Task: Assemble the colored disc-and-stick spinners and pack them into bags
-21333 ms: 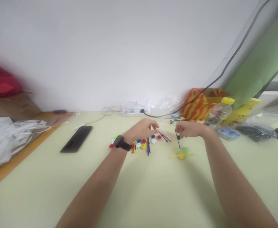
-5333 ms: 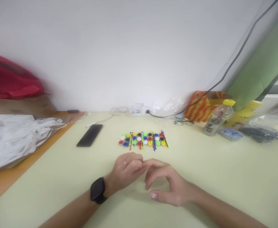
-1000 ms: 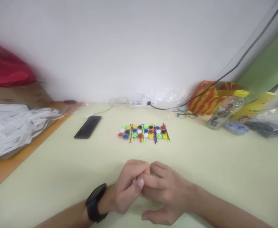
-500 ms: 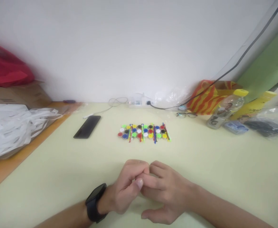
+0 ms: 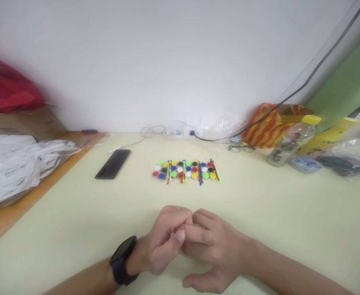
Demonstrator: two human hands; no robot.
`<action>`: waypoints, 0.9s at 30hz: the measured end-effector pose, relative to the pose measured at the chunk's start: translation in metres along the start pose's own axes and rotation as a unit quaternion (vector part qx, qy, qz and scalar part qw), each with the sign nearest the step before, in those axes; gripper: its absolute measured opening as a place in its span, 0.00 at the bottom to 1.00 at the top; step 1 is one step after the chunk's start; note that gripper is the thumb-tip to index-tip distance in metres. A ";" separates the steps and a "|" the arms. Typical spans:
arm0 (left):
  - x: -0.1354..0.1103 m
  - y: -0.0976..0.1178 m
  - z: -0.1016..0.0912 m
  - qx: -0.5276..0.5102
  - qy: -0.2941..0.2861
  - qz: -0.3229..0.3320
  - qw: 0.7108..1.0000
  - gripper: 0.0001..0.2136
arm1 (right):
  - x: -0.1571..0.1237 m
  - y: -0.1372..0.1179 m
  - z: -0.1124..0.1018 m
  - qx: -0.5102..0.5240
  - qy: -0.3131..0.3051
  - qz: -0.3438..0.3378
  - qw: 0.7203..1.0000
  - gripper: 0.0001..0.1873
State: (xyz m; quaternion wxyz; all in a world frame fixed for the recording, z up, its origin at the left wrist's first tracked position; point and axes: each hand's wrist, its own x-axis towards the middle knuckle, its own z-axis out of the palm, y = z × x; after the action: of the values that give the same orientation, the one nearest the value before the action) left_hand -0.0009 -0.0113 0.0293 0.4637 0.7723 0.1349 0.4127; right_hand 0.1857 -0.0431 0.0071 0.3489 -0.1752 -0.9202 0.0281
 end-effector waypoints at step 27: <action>0.006 0.007 0.002 -0.008 0.001 0.020 1.000 0.18 | -0.001 -0.001 0.001 -0.019 -0.009 -0.011 1.000 0.20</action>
State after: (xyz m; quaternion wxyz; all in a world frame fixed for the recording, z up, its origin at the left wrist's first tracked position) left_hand 0.0033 -0.0131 0.0372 0.4614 0.7706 0.1166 0.4238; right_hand 0.1857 -0.0441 0.0054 0.3377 -0.1713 -0.9255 0.0078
